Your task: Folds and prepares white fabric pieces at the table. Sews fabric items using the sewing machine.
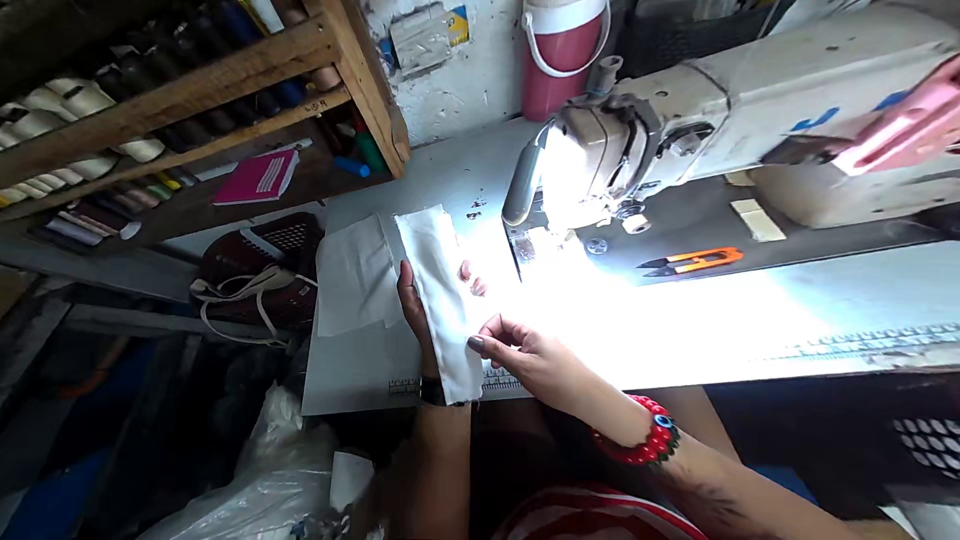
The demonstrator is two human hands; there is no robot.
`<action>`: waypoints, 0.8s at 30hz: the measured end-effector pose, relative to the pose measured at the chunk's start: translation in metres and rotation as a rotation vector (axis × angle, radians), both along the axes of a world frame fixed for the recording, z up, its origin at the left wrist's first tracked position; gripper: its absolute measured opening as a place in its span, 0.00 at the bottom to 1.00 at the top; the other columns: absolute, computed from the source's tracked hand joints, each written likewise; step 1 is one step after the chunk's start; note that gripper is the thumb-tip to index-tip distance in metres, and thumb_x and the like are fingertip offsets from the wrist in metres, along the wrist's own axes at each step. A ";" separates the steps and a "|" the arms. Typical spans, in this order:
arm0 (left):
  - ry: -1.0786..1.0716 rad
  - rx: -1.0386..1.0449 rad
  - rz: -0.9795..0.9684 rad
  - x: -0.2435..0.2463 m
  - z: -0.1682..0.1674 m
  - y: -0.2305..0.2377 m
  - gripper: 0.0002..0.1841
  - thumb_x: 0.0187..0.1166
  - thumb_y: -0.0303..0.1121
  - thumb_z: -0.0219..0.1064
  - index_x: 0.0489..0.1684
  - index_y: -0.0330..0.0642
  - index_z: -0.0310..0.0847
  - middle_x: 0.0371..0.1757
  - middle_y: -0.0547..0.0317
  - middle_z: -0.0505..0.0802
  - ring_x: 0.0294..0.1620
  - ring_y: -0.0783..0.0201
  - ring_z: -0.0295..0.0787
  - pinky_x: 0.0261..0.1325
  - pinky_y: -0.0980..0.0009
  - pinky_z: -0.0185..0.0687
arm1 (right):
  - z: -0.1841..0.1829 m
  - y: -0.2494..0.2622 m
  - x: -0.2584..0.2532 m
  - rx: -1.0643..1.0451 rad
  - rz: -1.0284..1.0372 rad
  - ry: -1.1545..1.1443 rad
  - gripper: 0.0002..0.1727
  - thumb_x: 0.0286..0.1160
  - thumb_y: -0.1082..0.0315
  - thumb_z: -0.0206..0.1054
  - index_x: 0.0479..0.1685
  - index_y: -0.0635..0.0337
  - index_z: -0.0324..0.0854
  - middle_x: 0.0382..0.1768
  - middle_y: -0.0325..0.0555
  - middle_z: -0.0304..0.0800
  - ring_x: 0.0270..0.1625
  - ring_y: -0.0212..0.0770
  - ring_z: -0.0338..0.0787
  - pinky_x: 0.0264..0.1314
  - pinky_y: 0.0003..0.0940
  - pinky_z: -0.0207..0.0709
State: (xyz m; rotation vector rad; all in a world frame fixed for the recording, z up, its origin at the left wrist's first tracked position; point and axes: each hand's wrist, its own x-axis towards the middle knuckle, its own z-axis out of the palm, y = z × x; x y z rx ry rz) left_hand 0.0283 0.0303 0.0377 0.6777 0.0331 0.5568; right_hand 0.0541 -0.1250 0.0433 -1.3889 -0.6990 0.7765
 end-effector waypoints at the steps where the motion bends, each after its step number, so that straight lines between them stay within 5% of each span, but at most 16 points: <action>1: 0.140 0.041 0.084 -0.002 0.005 -0.002 0.35 0.84 0.68 0.40 0.61 0.50 0.81 0.45 0.58 0.93 0.39 0.65 0.92 0.36 0.67 0.88 | 0.001 0.001 0.001 0.000 -0.023 -0.001 0.08 0.85 0.61 0.64 0.37 0.52 0.80 0.27 0.26 0.81 0.29 0.16 0.80 0.33 0.12 0.73; 2: 0.345 0.148 0.208 -0.004 0.012 -0.006 0.35 0.87 0.66 0.33 0.60 0.50 0.80 0.44 0.62 0.92 0.38 0.70 0.90 0.37 0.71 0.87 | 0.001 -0.001 0.004 -0.008 -0.070 -0.037 0.09 0.85 0.62 0.63 0.36 0.53 0.79 0.26 0.26 0.81 0.28 0.16 0.80 0.32 0.13 0.73; 3: 0.539 0.331 0.310 -0.008 0.013 -0.005 0.33 0.91 0.61 0.32 0.69 0.49 0.77 0.56 0.63 0.90 0.52 0.74 0.87 0.53 0.72 0.85 | -0.002 -0.004 0.008 -0.040 -0.140 -0.115 0.10 0.85 0.62 0.62 0.35 0.54 0.79 0.25 0.27 0.80 0.26 0.16 0.79 0.31 0.13 0.73; 4: 0.665 0.557 0.381 -0.014 0.006 0.001 0.31 0.94 0.53 0.37 0.77 0.41 0.73 0.72 0.55 0.84 0.71 0.67 0.78 0.73 0.64 0.75 | -0.006 -0.009 0.014 -0.092 -0.211 -0.205 0.11 0.83 0.61 0.63 0.33 0.54 0.81 0.24 0.27 0.80 0.27 0.17 0.78 0.31 0.15 0.72; 5: 0.761 0.821 0.463 -0.018 -0.003 0.009 0.25 0.93 0.43 0.47 0.73 0.33 0.75 0.77 0.44 0.79 0.78 0.54 0.71 0.79 0.54 0.67 | -0.009 -0.015 0.019 -0.160 -0.258 -0.269 0.11 0.81 0.60 0.64 0.32 0.55 0.82 0.24 0.28 0.80 0.27 0.18 0.78 0.32 0.17 0.72; 8: 0.921 1.532 0.537 -0.037 -0.025 0.018 0.23 0.77 0.41 0.69 0.65 0.34 0.85 0.82 0.30 0.71 0.76 0.31 0.71 0.70 0.33 0.65 | -0.005 -0.032 0.034 -0.364 -0.129 -0.232 0.11 0.83 0.62 0.64 0.50 0.62 0.81 0.31 0.36 0.81 0.29 0.24 0.80 0.34 0.22 0.76; 10: 0.841 1.771 0.458 -0.048 -0.032 0.015 0.22 0.77 0.46 0.69 0.62 0.42 0.89 0.84 0.37 0.73 0.81 0.36 0.70 0.75 0.32 0.60 | -0.003 -0.032 0.040 -0.413 -0.096 -0.240 0.21 0.83 0.60 0.67 0.68 0.63 0.78 0.33 0.39 0.83 0.28 0.27 0.80 0.34 0.25 0.77; 13: 0.719 1.904 0.287 -0.062 -0.034 0.010 0.21 0.85 0.47 0.60 0.64 0.47 0.90 0.80 0.51 0.83 0.84 0.49 0.73 0.85 0.38 0.56 | -0.015 -0.022 0.053 -0.423 -0.103 -0.402 0.21 0.87 0.58 0.61 0.72 0.58 0.80 0.40 0.43 0.87 0.36 0.32 0.83 0.41 0.31 0.79; 15: 0.726 2.000 0.259 -0.075 -0.032 0.006 0.23 0.88 0.48 0.56 0.69 0.47 0.87 0.77 0.54 0.86 0.83 0.51 0.76 0.85 0.36 0.57 | -0.021 -0.022 0.063 -0.463 -0.088 -0.535 0.17 0.89 0.64 0.56 0.64 0.59 0.87 0.50 0.49 0.93 0.52 0.40 0.91 0.60 0.42 0.82; 16: 0.740 2.042 0.275 -0.081 -0.032 0.005 0.23 0.88 0.49 0.55 0.70 0.47 0.87 0.76 0.56 0.87 0.82 0.52 0.77 0.84 0.35 0.57 | -0.019 -0.025 0.067 -0.500 -0.079 -0.574 0.16 0.89 0.65 0.56 0.60 0.59 0.89 0.50 0.50 0.93 0.52 0.43 0.91 0.60 0.45 0.81; 20: 0.761 2.079 0.267 -0.089 -0.029 0.012 0.22 0.89 0.49 0.53 0.69 0.52 0.88 0.77 0.63 0.87 0.84 0.53 0.75 0.84 0.31 0.53 | -0.014 -0.035 0.070 -0.571 0.025 -0.489 0.16 0.89 0.64 0.55 0.62 0.58 0.86 0.40 0.47 0.90 0.32 0.34 0.87 0.37 0.33 0.84; 24: 0.741 2.066 0.199 -0.084 -0.023 0.018 0.20 0.88 0.46 0.56 0.68 0.56 0.89 0.80 0.62 0.84 0.89 0.51 0.67 0.85 0.31 0.48 | -0.020 -0.037 0.063 -0.561 0.009 -0.473 0.18 0.92 0.60 0.54 0.65 0.56 0.85 0.41 0.46 0.90 0.33 0.35 0.87 0.39 0.34 0.84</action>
